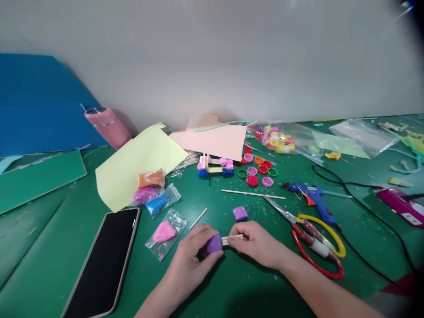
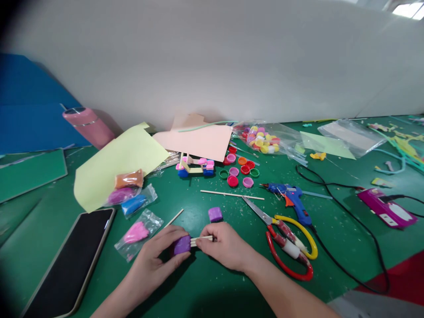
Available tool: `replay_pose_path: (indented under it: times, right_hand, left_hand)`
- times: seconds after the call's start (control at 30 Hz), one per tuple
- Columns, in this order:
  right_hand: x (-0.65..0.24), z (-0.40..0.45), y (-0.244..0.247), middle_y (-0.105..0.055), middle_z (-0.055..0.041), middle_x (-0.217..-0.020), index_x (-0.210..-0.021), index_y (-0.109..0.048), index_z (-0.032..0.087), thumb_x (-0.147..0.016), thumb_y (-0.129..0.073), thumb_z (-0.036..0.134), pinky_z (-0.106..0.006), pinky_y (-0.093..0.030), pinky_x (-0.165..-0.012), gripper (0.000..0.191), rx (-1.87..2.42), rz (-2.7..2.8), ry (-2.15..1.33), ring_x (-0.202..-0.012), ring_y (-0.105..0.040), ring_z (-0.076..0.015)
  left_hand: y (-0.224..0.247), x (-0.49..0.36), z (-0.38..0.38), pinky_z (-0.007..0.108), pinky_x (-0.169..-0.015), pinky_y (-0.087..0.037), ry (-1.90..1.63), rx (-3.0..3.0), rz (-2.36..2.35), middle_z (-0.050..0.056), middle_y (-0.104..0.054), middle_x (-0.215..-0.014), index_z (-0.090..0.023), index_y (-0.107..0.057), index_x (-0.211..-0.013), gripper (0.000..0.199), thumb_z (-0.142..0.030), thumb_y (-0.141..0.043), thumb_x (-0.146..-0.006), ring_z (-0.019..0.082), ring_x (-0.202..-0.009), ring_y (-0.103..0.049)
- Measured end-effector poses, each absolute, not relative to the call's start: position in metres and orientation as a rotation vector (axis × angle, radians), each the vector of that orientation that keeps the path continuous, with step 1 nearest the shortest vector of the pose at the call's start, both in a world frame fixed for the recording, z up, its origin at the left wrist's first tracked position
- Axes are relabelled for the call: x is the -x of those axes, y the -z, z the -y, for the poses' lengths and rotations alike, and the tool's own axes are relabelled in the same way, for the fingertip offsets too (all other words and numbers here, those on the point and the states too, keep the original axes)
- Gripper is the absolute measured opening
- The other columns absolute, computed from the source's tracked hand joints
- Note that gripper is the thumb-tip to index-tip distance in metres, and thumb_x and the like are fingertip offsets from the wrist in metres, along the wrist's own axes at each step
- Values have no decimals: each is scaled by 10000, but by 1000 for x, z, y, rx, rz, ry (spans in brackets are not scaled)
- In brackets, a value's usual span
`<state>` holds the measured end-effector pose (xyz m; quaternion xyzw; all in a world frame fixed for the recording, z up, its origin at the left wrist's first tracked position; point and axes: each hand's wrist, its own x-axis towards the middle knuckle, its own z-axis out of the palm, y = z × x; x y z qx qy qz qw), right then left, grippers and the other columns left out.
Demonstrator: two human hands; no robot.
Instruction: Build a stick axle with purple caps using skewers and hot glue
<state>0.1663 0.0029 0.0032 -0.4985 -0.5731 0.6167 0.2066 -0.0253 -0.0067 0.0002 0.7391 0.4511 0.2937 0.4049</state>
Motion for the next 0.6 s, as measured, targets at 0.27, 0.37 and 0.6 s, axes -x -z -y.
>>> replay_pose_path:
  times: [0.27, 0.37, 0.6]
  right_hand:
    - [-166, -3, -4, -389, 63, -537, -656, -523, 146, -782, -530, 282, -186, -233, -445, 185, 1395, 1597, -1711, -499, -311, -77]
    - [-166, -3, -5, -386, 65, -531, -657, -520, 146, -782, -529, 289, -187, -232, -443, 190, 1399, 1595, -1717, -492, -312, -77]
    - [-165, -4, -5, -398, 66, -517, -638, -523, 150, -773, -546, 299, -188, -233, -439, 202, 1401, 1591, -1715, -481, -323, -75]
  left_hand:
    - [0, 25, 6, 289, -729, -472, -723, -1853, -1130, 55, -590, -908, -189, -595, -930, 184, -154, -590, -749, 181, -833, -573]
    - [-1, 25, 7, 287, -731, -469, -713, -1849, -1137, 52, -589, -902, -189, -595, -925, 174, -160, -588, -754, 179, -829, -574]
    - [-4, 26, 5, 286, -735, -459, -694, -1863, -1123, 42, -590, -879, -193, -591, -920, 161, -159, -572, -764, 175, -820, -570]
